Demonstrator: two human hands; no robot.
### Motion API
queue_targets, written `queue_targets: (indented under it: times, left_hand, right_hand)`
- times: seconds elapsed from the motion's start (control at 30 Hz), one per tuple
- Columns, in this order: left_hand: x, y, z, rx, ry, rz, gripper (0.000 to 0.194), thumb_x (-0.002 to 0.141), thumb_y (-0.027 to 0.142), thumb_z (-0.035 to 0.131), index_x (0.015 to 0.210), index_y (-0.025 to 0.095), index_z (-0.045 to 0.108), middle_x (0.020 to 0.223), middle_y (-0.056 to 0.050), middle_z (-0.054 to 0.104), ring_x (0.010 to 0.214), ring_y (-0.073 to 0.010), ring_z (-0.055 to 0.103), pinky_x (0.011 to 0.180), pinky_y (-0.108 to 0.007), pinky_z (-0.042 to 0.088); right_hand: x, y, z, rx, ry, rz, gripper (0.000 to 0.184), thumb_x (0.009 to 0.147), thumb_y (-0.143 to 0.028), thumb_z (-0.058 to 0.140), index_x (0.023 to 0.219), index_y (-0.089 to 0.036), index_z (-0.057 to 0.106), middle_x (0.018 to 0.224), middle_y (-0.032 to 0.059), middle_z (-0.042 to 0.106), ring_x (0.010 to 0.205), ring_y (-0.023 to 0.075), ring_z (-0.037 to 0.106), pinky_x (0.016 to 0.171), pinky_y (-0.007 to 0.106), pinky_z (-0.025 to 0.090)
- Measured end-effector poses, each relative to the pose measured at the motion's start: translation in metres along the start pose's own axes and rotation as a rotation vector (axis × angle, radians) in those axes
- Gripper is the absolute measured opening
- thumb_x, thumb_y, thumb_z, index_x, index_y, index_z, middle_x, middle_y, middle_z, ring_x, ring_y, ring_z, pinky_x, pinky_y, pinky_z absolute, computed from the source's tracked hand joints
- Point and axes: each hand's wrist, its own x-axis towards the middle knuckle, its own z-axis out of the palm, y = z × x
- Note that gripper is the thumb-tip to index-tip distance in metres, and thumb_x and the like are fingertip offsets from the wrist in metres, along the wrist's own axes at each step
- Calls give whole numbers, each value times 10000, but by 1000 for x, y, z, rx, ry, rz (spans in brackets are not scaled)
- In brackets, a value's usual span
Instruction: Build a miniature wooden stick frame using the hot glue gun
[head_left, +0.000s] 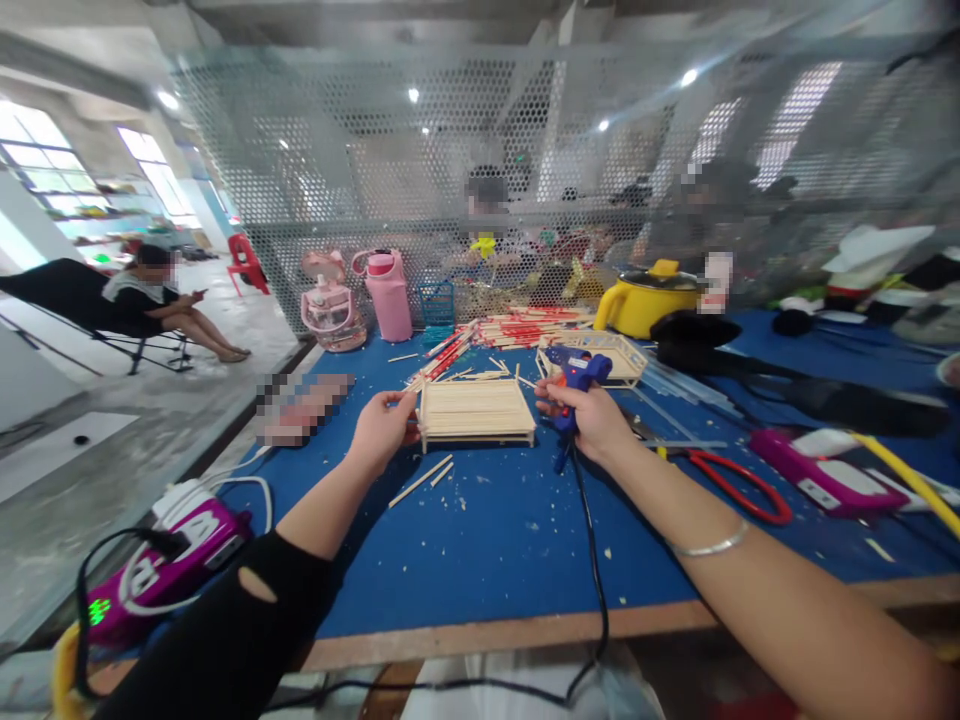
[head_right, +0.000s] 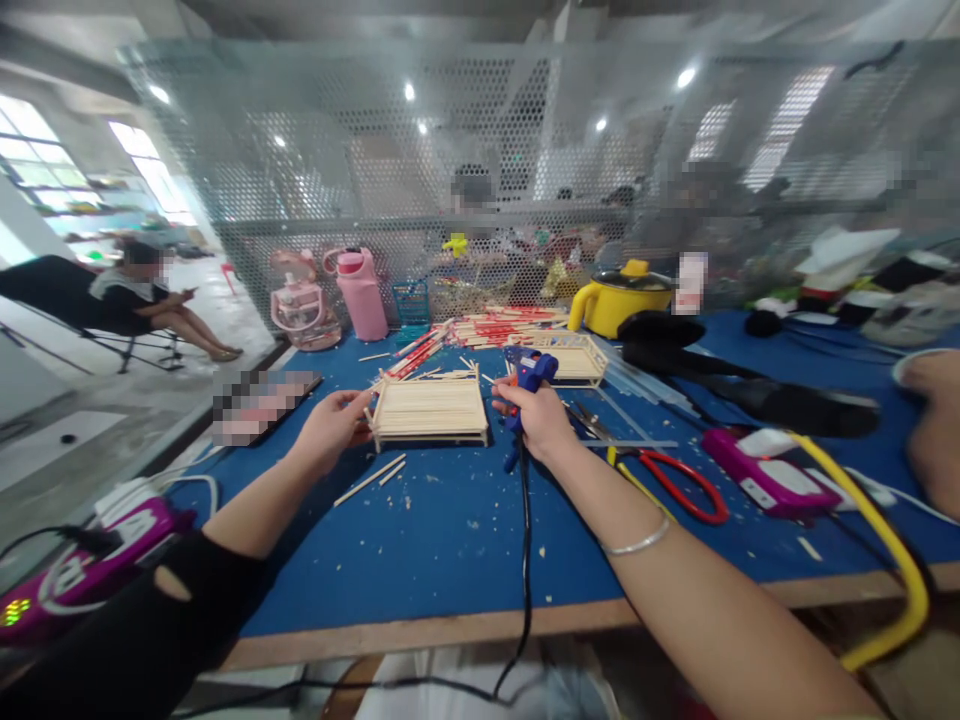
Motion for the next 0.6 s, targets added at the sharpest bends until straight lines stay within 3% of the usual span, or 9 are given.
queue_targets:
  times: [0.13,0.23,0.3,0.43,0.6]
  left_hand:
    - [5,-3,-2,89,61,60,256,891,337,548,1062,146,551,806,-26,623,598,-115,595,547,-257,514]
    - [5,-3,-3,113,11,52,302,905,340,538,1136,145,554,1001,-63,624,785,-152,622,677,-325,543]
    - [3,-3,-3,114,-45,30,328,901,340,547,1168,150,551,1110,-83,603,908,-185,617,765,-378,540]
    - [-2,-2,-1,94,-147,-24,351,894,328,559,1200,157,540,1179,-95,580,987,-212,602,822,-419,526]
    - [-1,-1,-2,42,-168,-42,355,895,334,556,1203,158,538,1188,-97,576,997,-215,599,830,-424,522]
  right_hand:
    - [4,-1,-7,-34,80,-57,195,673,-213,742,770,-163,580,730,-7,631,665,125,634,557,231,528]
    - [2,-1,-8,-97,115,-68,153,814,-252,653,899,-141,590,782,0,624,650,113,610,552,244,517]
    - [1,-2,-5,-143,129,-55,218,881,-294,582,1031,-136,588,914,29,631,733,123,615,624,281,534]
    - [5,-3,6,-208,152,-14,330,897,-333,555,1176,-156,552,1140,79,595,942,185,611,786,386,533]
    - [7,-1,13,-270,144,2,348,896,-344,553,1192,-161,546,1178,86,581,990,202,600,823,413,521]
